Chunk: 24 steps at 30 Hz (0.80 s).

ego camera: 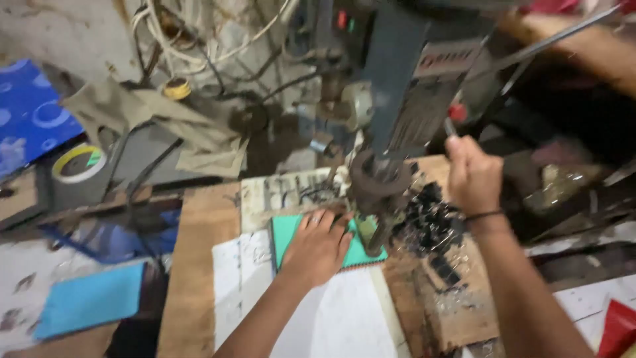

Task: Using a drill press to punch holes in notebook covers and pages, then stacking and organizing the components.

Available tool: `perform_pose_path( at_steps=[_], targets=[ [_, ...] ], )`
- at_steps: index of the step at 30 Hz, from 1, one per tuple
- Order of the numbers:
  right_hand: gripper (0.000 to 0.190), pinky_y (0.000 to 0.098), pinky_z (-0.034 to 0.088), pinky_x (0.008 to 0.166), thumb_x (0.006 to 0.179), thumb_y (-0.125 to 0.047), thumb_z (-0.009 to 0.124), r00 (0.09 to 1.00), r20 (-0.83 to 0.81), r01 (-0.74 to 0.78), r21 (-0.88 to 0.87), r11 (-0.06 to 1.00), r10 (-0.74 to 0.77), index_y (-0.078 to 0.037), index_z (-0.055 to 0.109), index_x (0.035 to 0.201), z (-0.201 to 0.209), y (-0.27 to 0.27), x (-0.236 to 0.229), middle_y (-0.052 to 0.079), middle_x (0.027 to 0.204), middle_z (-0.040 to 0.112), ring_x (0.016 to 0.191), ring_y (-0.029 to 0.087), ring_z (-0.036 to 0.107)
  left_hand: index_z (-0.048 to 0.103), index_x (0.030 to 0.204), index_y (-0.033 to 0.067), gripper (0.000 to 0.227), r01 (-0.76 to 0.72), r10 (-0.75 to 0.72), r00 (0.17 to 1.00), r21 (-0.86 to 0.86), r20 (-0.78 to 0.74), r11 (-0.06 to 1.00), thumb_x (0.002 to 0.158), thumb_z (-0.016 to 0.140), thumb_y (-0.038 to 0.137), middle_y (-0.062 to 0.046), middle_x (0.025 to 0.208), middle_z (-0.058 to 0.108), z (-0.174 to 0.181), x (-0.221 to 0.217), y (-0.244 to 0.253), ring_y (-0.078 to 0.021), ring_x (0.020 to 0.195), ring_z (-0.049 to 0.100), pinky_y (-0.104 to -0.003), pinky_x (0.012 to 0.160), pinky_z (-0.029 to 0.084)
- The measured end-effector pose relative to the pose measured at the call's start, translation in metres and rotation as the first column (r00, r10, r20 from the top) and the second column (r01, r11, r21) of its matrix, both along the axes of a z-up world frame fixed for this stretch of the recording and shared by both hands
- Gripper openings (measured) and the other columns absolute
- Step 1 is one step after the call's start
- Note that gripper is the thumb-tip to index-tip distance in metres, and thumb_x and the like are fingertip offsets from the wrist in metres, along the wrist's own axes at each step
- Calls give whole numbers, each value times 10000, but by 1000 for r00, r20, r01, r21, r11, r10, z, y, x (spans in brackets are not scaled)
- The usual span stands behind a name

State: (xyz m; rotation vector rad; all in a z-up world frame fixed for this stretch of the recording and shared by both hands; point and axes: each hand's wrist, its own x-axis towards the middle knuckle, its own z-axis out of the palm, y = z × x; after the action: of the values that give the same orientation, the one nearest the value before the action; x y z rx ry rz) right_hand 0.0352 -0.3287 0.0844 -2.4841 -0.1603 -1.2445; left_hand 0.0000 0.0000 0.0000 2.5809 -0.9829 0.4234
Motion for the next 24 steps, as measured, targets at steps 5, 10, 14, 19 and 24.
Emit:
perform_pose_path(
  at_steps=[5, 10, 14, 19, 24],
  targets=[
    [489, 415, 467, 555, 1164, -281, 562, 999, 37, -5, 48, 999, 3, -118, 488, 710, 15, 20, -10, 170, 566, 547, 603, 411, 630, 572, 1407, 128, 481, 8, -4, 997, 44, -80, 999, 1090, 334, 401, -141, 1250, 578, 14, -1, 1, -323, 1309, 456, -488, 1115, 305],
    [517, 381, 466, 550, 1162, -272, 578, 999, 29, 20, 76, 997, -22, -118, 467, 682, 14, 21, -7, 136, 531, 532, 545, 386, 610, 562, 1434, 156, 538, 4, 31, 965, 132, -259, 991, 1099, 245, 432, -95, 1244, 571, 36, -6, 2, -278, 1326, 434, -464, 1128, 262],
    [503, 427, 466, 587, 1184, -295, 582, 1000, 8, 24, 88, 996, -25, -112, 495, 724, 9, 17, -7, 177, 585, 536, 647, 431, 623, 573, 1404, 118, 486, -3, 11, 992, 65, -124, 998, 1097, 329, 405, -137, 1229, 577, 22, -4, 1, -325, 1320, 446, -486, 1132, 285],
    [533, 442, 474, 621, 1211, -330, 592, 998, -17, 64, 70, 996, -63, -111, 505, 733, -1, 8, -4, 180, 587, 529, 685, 454, 615, 600, 1375, 116, 475, -5, 6, 998, 10, -62, 1000, 1090, 352, 403, -139, 1187, 584, 12, -4, 1, -333, 1315, 461, -492, 1130, 293],
    [563, 405, 452, 582, 1235, -282, 583, 999, 29, 23, 72, 997, -25, -101, 476, 713, -4, 6, -1, 148, 546, 492, 583, 419, 568, 552, 1437, 135, 517, 1, 11, 984, 70, -178, 998, 1093, 293, 420, -132, 1229, 565, 20, -6, 2, -329, 1329, 431, -493, 1141, 265]
  ],
)
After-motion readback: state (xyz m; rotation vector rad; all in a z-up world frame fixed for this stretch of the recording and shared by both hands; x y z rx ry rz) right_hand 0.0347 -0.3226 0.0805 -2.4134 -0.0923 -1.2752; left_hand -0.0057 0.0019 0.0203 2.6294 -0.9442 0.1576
